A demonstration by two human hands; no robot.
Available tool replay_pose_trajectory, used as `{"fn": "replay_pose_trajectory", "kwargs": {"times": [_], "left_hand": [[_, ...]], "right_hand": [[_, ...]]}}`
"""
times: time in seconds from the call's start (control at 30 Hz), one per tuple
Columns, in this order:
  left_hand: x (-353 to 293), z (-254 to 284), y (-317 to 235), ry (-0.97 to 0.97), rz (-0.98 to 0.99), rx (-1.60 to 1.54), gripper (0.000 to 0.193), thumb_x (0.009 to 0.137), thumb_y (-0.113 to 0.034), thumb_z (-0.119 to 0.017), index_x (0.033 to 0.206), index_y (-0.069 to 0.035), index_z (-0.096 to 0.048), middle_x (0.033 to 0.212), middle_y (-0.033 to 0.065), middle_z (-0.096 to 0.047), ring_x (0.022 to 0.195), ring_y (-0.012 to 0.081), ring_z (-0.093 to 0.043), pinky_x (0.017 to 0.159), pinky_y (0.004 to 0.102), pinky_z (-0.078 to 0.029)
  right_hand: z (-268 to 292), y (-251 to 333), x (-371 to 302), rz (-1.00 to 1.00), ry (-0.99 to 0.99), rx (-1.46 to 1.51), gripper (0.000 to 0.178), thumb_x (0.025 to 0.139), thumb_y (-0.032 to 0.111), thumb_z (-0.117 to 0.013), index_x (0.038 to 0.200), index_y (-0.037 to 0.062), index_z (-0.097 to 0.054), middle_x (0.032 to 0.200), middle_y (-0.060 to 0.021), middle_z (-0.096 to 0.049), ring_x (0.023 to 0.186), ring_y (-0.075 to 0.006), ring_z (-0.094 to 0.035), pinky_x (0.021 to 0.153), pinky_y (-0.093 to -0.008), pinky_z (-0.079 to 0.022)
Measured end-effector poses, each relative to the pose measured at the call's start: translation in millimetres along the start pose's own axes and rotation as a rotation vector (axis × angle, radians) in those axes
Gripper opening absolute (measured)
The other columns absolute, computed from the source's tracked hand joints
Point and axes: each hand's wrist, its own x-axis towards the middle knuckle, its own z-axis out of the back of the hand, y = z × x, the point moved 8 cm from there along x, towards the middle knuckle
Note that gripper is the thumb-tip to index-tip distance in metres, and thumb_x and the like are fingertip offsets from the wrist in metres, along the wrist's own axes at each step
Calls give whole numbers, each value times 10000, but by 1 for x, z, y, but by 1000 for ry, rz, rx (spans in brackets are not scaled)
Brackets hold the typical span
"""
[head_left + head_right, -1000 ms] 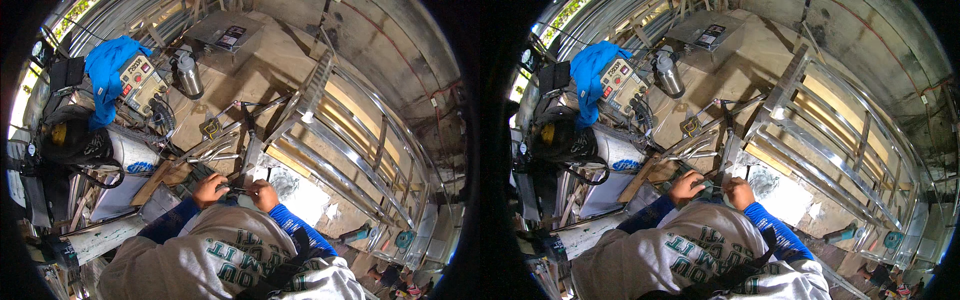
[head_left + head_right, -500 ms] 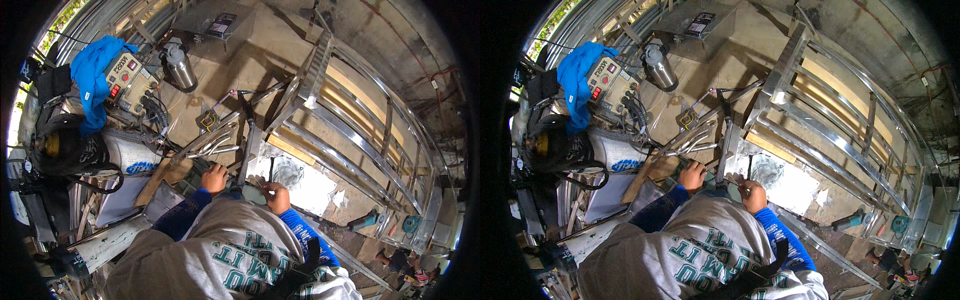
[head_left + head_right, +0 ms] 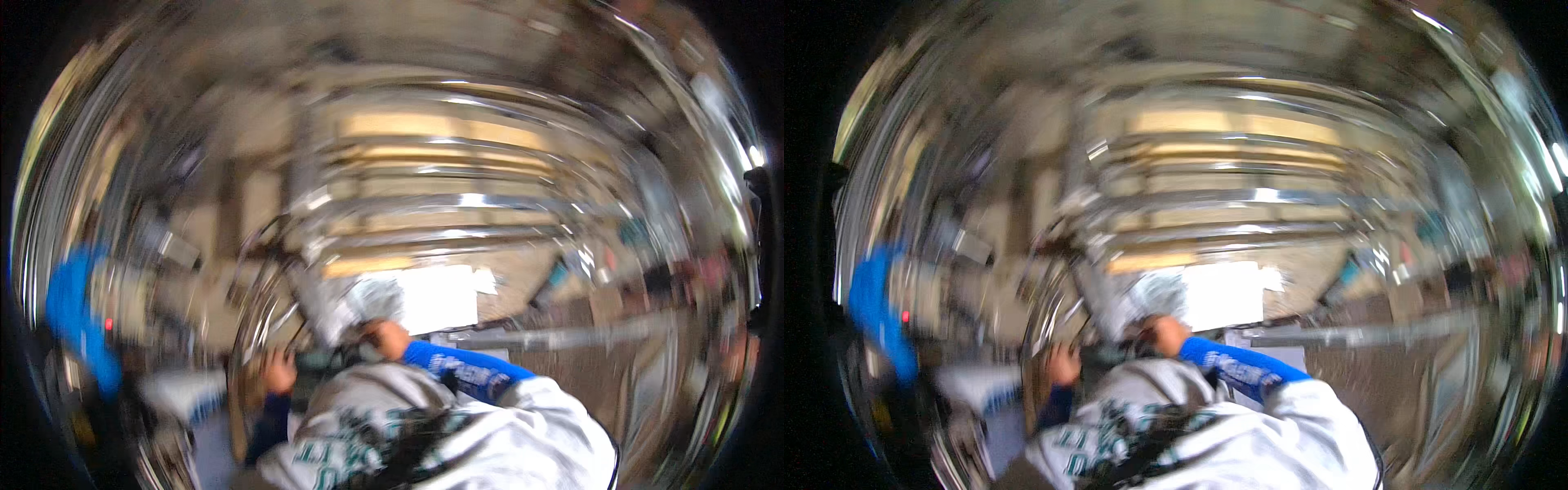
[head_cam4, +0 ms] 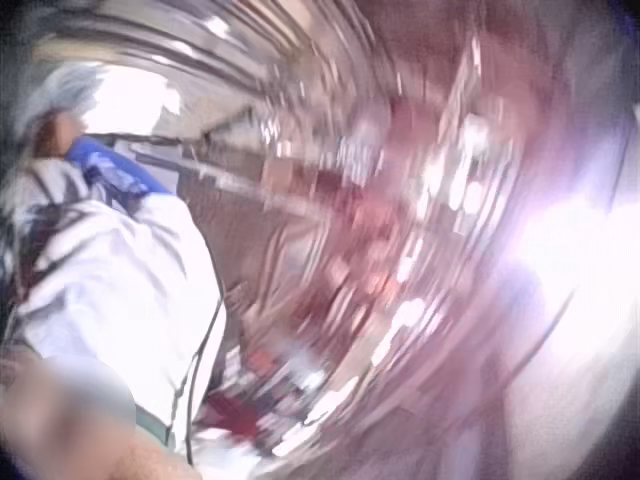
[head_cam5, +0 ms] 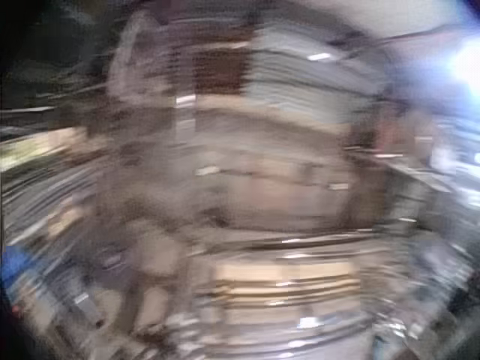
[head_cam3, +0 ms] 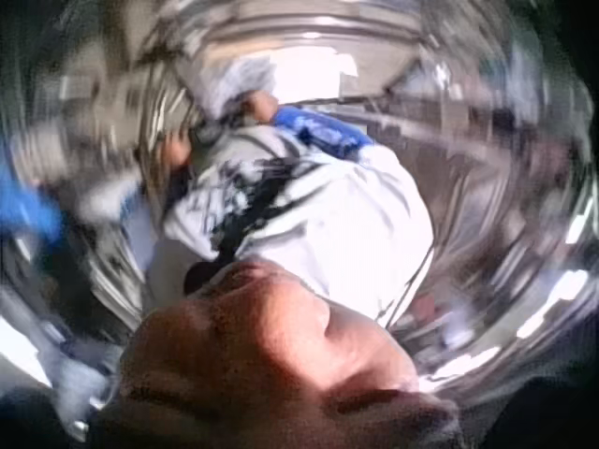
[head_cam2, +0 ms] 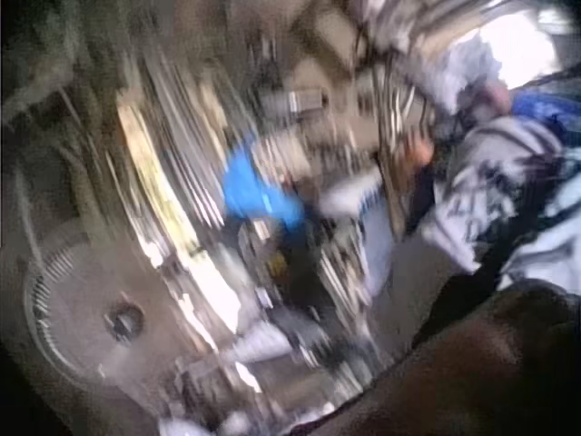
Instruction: The person uses an angle grinder to smooth edges on a metal frame, then uses a welding torch to tack weld joints. They repeatedly position and clamp metal bars and a wooden block within the frame, adjusting alignment and securing pieces.
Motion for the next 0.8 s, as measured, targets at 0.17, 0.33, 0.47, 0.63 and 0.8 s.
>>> {"fn": "replay_pose_trajectory", "kwargs": {"times": [0.17,0.33,0.47,0.63,0.8], "left_hand": [[-15,-6,21,-56,-75,152,348,824,-302,-724,1054,-61,-621,1131,212,-585,1095,449,-555,939,554,-459],[10,3,-48,-78,-325,212,564,815,-258,-774,1298,-46,-573,1200,189,-551,1187,420,-499,958,550,-426],[12,18,-99,-98,-477,252,609,825,-164,-776,1385,-57,-562,1387,181,-520,1265,398,-476,1047,499,-416],[31,-14,-71,38,-466,310,482,912,-156,-650,1380,-51,-604,1510,182,-447,1332,385,-454,1081,472,-423],[42,0,-69,-173,-581,259,487,985,-391,-533,1425,-186,-570,1477,135,-518,1387,365,-454,1052,590,-394]], "right_hand": [[-4,-4,10,53,-22,-124,316,746,122,-736,1058,73,-726,1011,-207,-706,968,-424,-671,823,-485,-547],[15,-22,6,-18,-171,-128,223,783,136,-701,993,70,-731,973,-213,-705,933,-426,-674,783,-482,-544],[14,-32,-12,-43,-159,-80,185,796,129,-671,961,61,-719,946,-215,-701,915,-434,-671,772,-487,-539],[23,-48,-56,-102,-276,-62,169,780,121,-655,927,48,-695,894,-215,-684,884,-448,-662,759,-496,-534],[31,-61,-104,-309,-327,-30,140,850,168,-693,935,57,-707,893,-194,-699,858,-406,-686,734,-477,-543]]}}
